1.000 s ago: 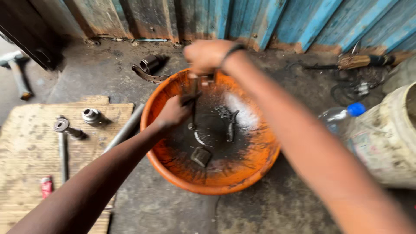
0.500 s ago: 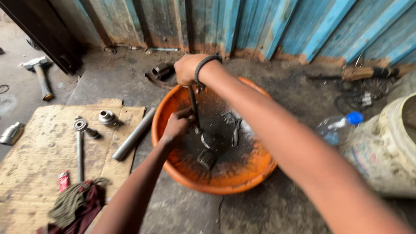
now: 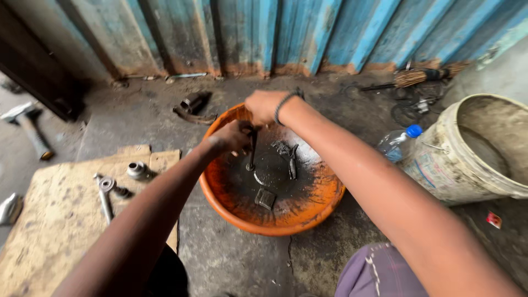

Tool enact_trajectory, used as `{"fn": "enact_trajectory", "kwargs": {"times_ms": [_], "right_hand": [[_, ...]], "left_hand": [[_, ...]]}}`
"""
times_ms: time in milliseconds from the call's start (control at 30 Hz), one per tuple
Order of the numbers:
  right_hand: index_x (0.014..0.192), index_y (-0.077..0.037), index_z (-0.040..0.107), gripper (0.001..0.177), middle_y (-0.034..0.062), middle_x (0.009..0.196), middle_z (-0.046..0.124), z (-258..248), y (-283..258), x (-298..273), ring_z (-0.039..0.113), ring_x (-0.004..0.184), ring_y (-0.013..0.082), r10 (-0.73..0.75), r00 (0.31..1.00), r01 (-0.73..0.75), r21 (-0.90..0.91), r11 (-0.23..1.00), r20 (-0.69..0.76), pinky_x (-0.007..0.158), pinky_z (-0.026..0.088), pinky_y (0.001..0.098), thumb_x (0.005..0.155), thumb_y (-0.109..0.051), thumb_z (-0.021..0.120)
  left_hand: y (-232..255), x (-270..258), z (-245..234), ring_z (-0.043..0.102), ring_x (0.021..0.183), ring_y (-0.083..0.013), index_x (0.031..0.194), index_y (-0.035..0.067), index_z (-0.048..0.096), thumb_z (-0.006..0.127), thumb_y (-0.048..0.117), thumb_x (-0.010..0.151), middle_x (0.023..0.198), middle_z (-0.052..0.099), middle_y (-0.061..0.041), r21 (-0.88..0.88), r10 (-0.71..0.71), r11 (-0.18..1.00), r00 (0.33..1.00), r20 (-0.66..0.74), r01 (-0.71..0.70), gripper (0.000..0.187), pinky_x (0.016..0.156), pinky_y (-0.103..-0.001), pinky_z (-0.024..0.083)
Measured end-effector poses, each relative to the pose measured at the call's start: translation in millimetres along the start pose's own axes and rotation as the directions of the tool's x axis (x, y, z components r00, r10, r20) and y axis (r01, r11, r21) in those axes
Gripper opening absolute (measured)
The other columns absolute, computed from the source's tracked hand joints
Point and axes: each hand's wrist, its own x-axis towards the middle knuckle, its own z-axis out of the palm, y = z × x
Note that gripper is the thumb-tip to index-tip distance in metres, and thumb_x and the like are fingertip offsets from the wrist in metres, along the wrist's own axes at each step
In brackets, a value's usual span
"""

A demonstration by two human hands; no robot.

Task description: The person cleans a metal rod and a smaller metal block in an orange basin containing dark liquid, rubbing the parts by hand to remove grime.

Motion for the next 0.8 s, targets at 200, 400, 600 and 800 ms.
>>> {"fn": "enact_trajectory", "kwargs": {"times_ms": [200, 400, 600, 800], "right_hand": [[0.117, 0.000, 0.062, 0.035, 0.0247, 0.106, 0.073, 37.8, 23.7, -0.1, 0.070, 0.098, 0.0367, -0.163, 0.984, 0.172, 0.154, 0.973, -0.072, 0.083, 0.055, 0.0489, 0.091, -0.024, 0.066], [0.154, 0.011, 0.019, 0.079, 0.0297, 0.120, 0.067, 60.1, 59.3, -41.1, 0.069, 0.104, 0.0372, 0.009, 0.998, 0.007, 0.284, 0.959, -0.056, 0.079, 0.057, 0.0462, 0.090, -0.010, 0.061], [0.109, 0.002, 0.071, 0.034, 0.0255, 0.093, 0.072, 59.9, 24.2, -110.3, 0.072, 0.087, 0.0328, 0.277, 0.901, -0.091, 0.477, 0.874, -0.335, 0.074, 0.054, 0.0446, 0.079, -0.008, 0.082], [0.101, -0.003, 0.077, 0.031, 0.0114, 0.089, 0.077, 89.6, 45.3, -118.9, 0.072, 0.075, 0.0205, 0.443, 0.844, -0.137, 0.677, 0.723, -0.302, 0.065, 0.055, 0.0370, 0.071, -0.006, 0.088]], "left_hand": [[-13.4, 12.8, 10.9, 0.072, 0.061, -0.0200, 0.098, -0.002, 0.078, 0.063, 0.016, 0.087, 0.071, 0.074, -0.014, -0.032, 0.008, 0.999, 0.984, -0.178, -0.014, 0.026, 0.056, -0.036, 0.059], [13.8, 2.1, 41.2, 0.074, 0.069, -0.0209, 0.098, -0.009, 0.070, 0.069, 0.014, 0.080, 0.079, 0.074, -0.017, -0.201, -0.013, 0.979, 0.961, -0.277, -0.045, 0.029, 0.057, -0.037, 0.061], [42.7, -20.4, 44.1, 0.071, 0.060, -0.0198, 0.097, -0.001, 0.077, 0.060, 0.012, 0.085, 0.075, 0.076, -0.012, -0.418, 0.011, 0.908, 0.999, -0.047, -0.030, 0.025, 0.053, -0.034, 0.056], [57.8, -22.8, 63.5, 0.072, 0.062, -0.0209, 0.095, -0.001, 0.077, 0.060, 0.010, 0.089, 0.075, 0.076, -0.014, -0.415, -0.006, 0.910, 1.000, -0.016, -0.002, 0.022, 0.056, -0.037, 0.056]]}}
